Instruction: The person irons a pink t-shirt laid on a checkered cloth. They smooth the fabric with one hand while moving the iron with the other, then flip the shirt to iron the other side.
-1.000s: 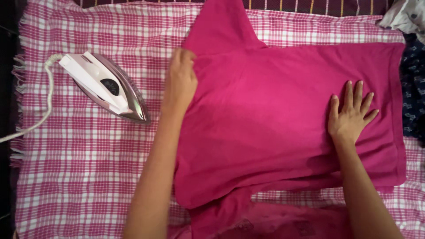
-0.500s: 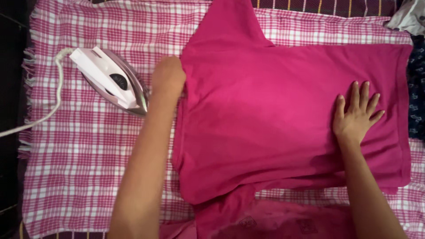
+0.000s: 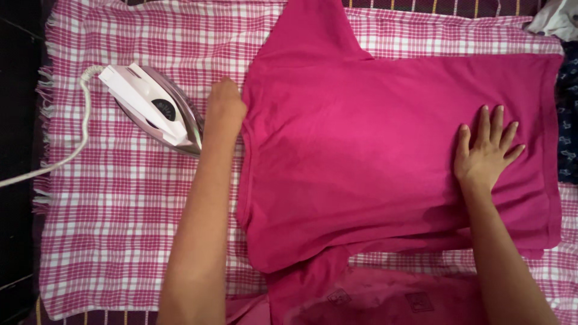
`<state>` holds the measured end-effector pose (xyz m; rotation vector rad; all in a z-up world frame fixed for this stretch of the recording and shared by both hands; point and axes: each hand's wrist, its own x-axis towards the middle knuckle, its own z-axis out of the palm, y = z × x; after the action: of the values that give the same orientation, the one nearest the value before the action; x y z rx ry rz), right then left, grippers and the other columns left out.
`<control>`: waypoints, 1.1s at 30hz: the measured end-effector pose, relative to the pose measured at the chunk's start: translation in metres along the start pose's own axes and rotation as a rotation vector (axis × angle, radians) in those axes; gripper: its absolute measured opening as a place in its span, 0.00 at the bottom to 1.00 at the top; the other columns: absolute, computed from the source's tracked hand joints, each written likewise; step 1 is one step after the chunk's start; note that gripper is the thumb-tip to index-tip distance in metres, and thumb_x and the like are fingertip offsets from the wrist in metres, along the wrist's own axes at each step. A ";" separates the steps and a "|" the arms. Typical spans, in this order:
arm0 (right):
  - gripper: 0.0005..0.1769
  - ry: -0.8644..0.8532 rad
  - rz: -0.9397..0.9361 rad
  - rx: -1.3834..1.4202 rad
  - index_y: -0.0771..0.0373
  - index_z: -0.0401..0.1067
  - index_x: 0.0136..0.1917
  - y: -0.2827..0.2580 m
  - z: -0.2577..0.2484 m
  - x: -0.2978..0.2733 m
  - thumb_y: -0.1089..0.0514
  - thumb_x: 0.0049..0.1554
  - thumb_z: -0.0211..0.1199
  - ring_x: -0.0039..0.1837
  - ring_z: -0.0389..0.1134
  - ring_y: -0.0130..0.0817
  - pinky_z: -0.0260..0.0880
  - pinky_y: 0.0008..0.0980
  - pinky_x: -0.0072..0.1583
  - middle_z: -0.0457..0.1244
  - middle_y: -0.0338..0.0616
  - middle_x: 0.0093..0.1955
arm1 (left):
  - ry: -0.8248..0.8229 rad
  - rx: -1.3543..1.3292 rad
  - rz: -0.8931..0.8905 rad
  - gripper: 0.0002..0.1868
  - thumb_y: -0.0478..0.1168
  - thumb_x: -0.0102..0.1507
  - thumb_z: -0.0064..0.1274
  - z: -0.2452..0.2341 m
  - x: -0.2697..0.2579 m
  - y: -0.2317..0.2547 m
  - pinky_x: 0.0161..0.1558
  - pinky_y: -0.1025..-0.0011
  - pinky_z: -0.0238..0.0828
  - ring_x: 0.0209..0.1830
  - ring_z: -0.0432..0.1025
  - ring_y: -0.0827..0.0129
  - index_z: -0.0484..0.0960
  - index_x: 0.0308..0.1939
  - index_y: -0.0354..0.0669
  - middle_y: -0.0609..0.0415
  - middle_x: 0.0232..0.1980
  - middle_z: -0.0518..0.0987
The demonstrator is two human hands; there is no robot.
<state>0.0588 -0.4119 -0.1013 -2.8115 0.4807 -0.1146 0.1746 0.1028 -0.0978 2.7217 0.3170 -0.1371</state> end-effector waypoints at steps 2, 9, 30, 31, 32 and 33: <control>0.39 0.004 0.000 0.002 0.50 0.50 0.85 -0.001 0.000 0.001 0.32 0.69 0.38 0.86 0.33 0.60 0.23 0.73 0.77 0.40 0.44 0.88 | 0.106 0.072 0.027 0.22 0.32 0.58 0.61 -0.016 -0.014 0.010 0.46 0.49 0.77 0.48 0.77 0.36 0.74 0.53 0.22 0.26 0.48 0.79; 0.39 0.003 0.004 0.012 0.50 0.50 0.85 0.002 0.001 0.001 0.32 0.69 0.39 0.86 0.33 0.59 0.23 0.73 0.77 0.40 0.44 0.88 | -0.076 -0.056 -0.075 0.22 0.29 0.63 0.51 -0.032 -0.052 0.032 0.52 0.47 0.75 0.51 0.76 0.33 0.66 0.58 0.20 0.24 0.47 0.79; 0.38 -0.007 -0.003 0.004 0.50 0.49 0.85 0.001 0.000 0.000 0.32 0.69 0.39 0.87 0.33 0.58 0.23 0.73 0.78 0.40 0.44 0.88 | -0.011 -0.130 0.068 0.23 0.45 0.76 0.36 0.027 -0.040 0.118 0.79 0.51 0.51 0.79 0.56 0.52 0.69 0.71 0.36 0.43 0.75 0.67; 0.38 -0.003 -0.001 0.006 0.50 0.50 0.85 0.000 0.000 0.001 0.32 0.69 0.39 0.87 0.33 0.59 0.23 0.73 0.78 0.40 0.44 0.88 | -0.048 -0.213 -0.027 0.28 0.52 0.77 0.32 0.036 -0.034 0.115 0.80 0.47 0.43 0.82 0.49 0.49 0.66 0.73 0.36 0.42 0.78 0.62; 0.38 0.002 0.002 0.008 0.50 0.50 0.85 0.000 0.000 0.001 0.32 0.69 0.39 0.87 0.32 0.59 0.23 0.73 0.78 0.40 0.44 0.88 | -0.029 -0.153 0.069 0.29 0.52 0.76 0.26 0.040 -0.033 0.102 0.78 0.46 0.37 0.82 0.44 0.48 0.62 0.75 0.40 0.44 0.80 0.56; 0.38 0.004 0.004 0.008 0.50 0.50 0.85 0.000 0.000 0.001 0.32 0.69 0.39 0.87 0.32 0.59 0.23 0.73 0.78 0.40 0.44 0.88 | -0.012 -0.094 0.161 0.30 0.52 0.74 0.21 0.041 -0.037 0.082 0.77 0.45 0.32 0.82 0.39 0.46 0.58 0.77 0.43 0.46 0.82 0.50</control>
<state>0.0592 -0.4121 -0.1009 -2.8031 0.4857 -0.1207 0.1559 0.0059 -0.0999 2.6392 0.0979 -0.0914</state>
